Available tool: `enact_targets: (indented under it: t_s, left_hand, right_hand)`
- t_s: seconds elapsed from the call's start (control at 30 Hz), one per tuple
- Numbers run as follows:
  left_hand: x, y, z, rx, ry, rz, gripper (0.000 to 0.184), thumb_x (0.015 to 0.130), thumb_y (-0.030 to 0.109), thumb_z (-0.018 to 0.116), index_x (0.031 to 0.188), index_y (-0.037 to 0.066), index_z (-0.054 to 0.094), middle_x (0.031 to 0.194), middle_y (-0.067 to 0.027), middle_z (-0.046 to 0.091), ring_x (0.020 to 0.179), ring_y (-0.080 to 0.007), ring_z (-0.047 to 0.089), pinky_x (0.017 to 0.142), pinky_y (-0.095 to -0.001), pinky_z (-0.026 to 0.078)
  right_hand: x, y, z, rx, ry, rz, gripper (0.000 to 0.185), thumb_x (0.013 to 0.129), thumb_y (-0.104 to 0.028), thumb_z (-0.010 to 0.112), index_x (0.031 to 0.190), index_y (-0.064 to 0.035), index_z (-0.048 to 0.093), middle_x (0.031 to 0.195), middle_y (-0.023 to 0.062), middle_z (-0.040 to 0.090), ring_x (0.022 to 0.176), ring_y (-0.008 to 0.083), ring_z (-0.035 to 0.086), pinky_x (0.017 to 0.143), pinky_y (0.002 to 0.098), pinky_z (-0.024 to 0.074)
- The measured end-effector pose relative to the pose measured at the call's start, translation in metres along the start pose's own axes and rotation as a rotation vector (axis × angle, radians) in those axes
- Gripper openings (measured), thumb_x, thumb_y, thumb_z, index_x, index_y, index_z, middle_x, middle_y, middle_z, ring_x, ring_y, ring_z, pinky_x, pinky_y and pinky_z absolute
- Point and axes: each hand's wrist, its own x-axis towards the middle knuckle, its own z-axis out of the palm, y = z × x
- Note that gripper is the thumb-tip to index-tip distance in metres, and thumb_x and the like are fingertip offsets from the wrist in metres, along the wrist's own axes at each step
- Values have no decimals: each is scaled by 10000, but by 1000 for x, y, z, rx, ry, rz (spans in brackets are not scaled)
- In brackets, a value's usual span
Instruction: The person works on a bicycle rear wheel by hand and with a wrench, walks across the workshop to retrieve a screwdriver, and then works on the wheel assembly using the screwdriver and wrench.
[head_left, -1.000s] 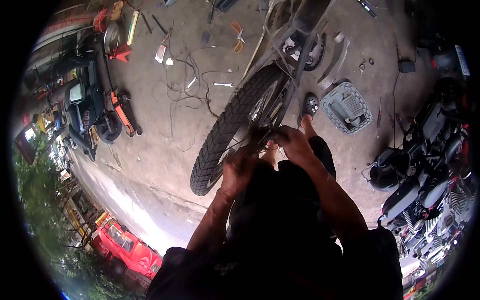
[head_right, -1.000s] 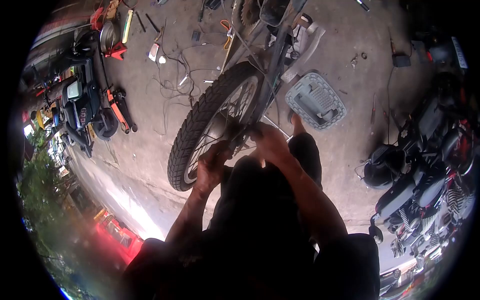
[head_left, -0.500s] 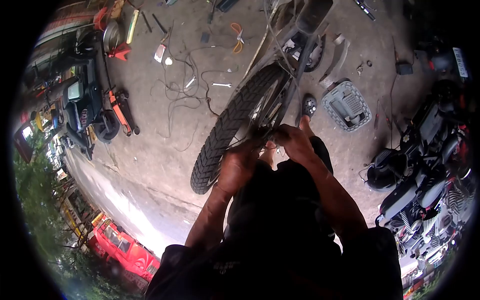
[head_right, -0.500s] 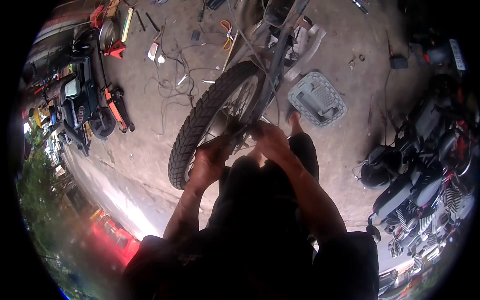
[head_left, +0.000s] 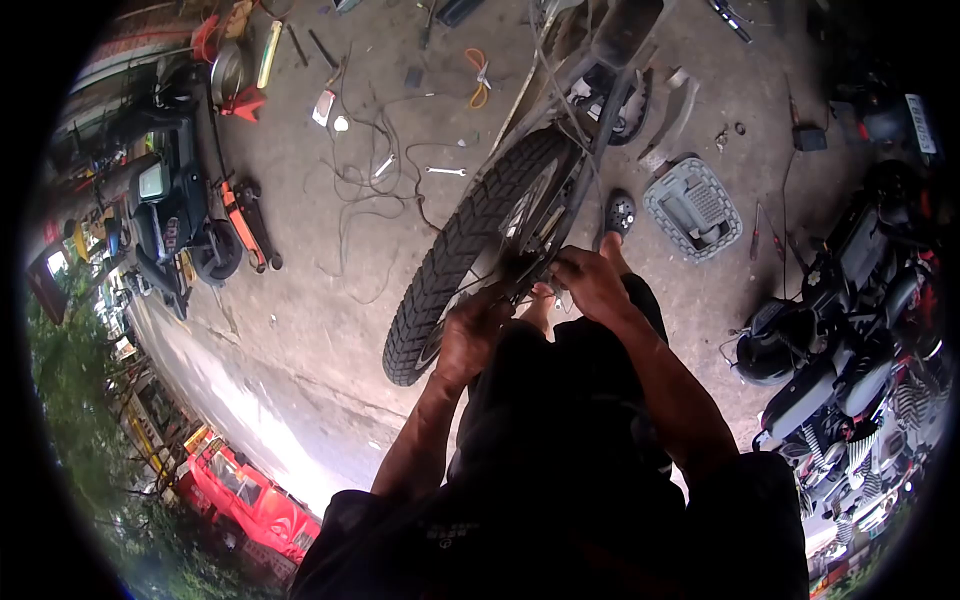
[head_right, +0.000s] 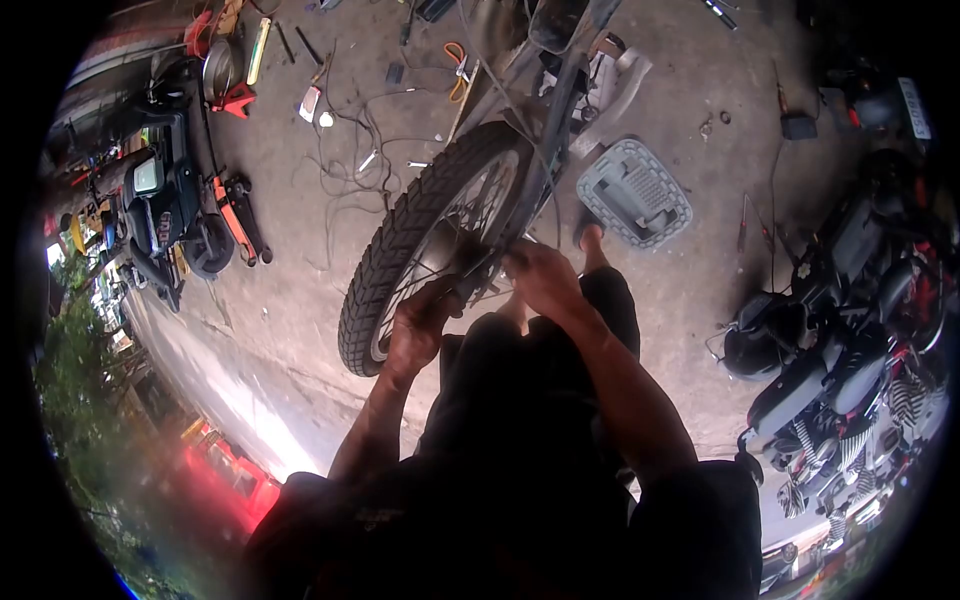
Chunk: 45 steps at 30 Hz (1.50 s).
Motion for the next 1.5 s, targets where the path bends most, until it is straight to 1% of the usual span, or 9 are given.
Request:
enact_targets:
  t_s: [0.2, 0.3, 0.5, 0.6, 0.8, 1.0, 1.1, 1.33, 1.5]
  left_hand:
    - [43, 78, 34, 755, -56, 174, 226, 908, 91, 609, 1107, -14, 631, 789, -108, 660, 676, -121, 582, 631, -268, 486]
    - [54, 69, 46, 578, 54, 55, 194, 872, 121, 637, 1030, 9, 647, 776, -198, 659, 704, -366, 664, 616, -401, 512]
    - [39, 43, 52, 78, 292, -34, 174, 942, 137, 600, 1057, 10, 626, 731, -47, 653, 637, -79, 574, 568, -260, 475]
    - [35, 51, 52, 152, 289, -75, 165, 956, 113, 581, 1067, -6, 610, 753, -9, 623, 670, -53, 515, 588, -226, 457]
    - [9, 59, 49, 76, 321, 66, 163, 942, 94, 601, 1070, -6, 595, 851, -15, 634, 739, -71, 543, 629, -240, 463]
    - [6, 21, 32, 414, 341, 105, 188, 901, 46, 600, 1089, 42, 588, 886, -122, 664, 752, -220, 646, 663, -333, 507]
    - [9, 27, 32, 448, 313, 42, 156, 921, 16, 586, 1075, 37, 593, 934, -19, 615, 838, -93, 545, 735, -235, 442]
    - [6, 7, 22, 474, 210, 104, 207, 925, -1, 568, 1128, 11, 604, 990, -69, 644, 883, -117, 584, 786, -252, 471]
    - [8, 28, 20, 585, 112, 79, 233, 922, -23, 564, 1147, -1, 620, 1057, -74, 662, 970, -117, 589, 848, -253, 473]
  right_hand:
    - [1, 15, 7, -213, 80, -322, 200, 873, -111, 567, 1016, -16, 670, 997, 141, 647, 860, 268, 644, 741, 338, 496]
    - [-5, 0, -2, -90, 72, -257, 210, 891, -122, 549, 1036, -23, 664, 998, 147, 644, 896, 284, 646, 768, 344, 499]
    - [-6, 0, 0, -68, 36, -178, 237, 892, -160, 557, 1064, -21, 642, 986, 151, 647, 926, 322, 637, 780, 364, 491]
    - [-6, -4, -2, -29, 33, -136, 239, 896, -180, 562, 1056, -18, 635, 972, 145, 649, 921, 320, 636, 777, 374, 486]
    - [-7, -7, -3, 17, 32, -131, 216, 894, -165, 581, 1044, -20, 639, 946, 141, 644, 902, 302, 638, 779, 373, 485]
    - [-2, 13, 10, -257, 126, -319, 178, 890, -131, 589, 1030, -52, 666, 942, 81, 649, 847, 218, 640, 769, 326, 448]
    - [-6, 3, 3, -234, 103, -300, 183, 889, -134, 531, 989, -46, 656, 855, 115, 613, 776, 256, 636, 703, 360, 470]
    - [-5, -22, -9, 229, -13, 159, 277, 901, -252, 529, 945, 1, 635, 772, 161, 642, 724, 282, 647, 681, 377, 481]
    - [-7, -12, -5, 146, 48, 2, 301, 900, -271, 535, 977, -2, 643, 721, 151, 635, 703, 268, 642, 673, 369, 472]
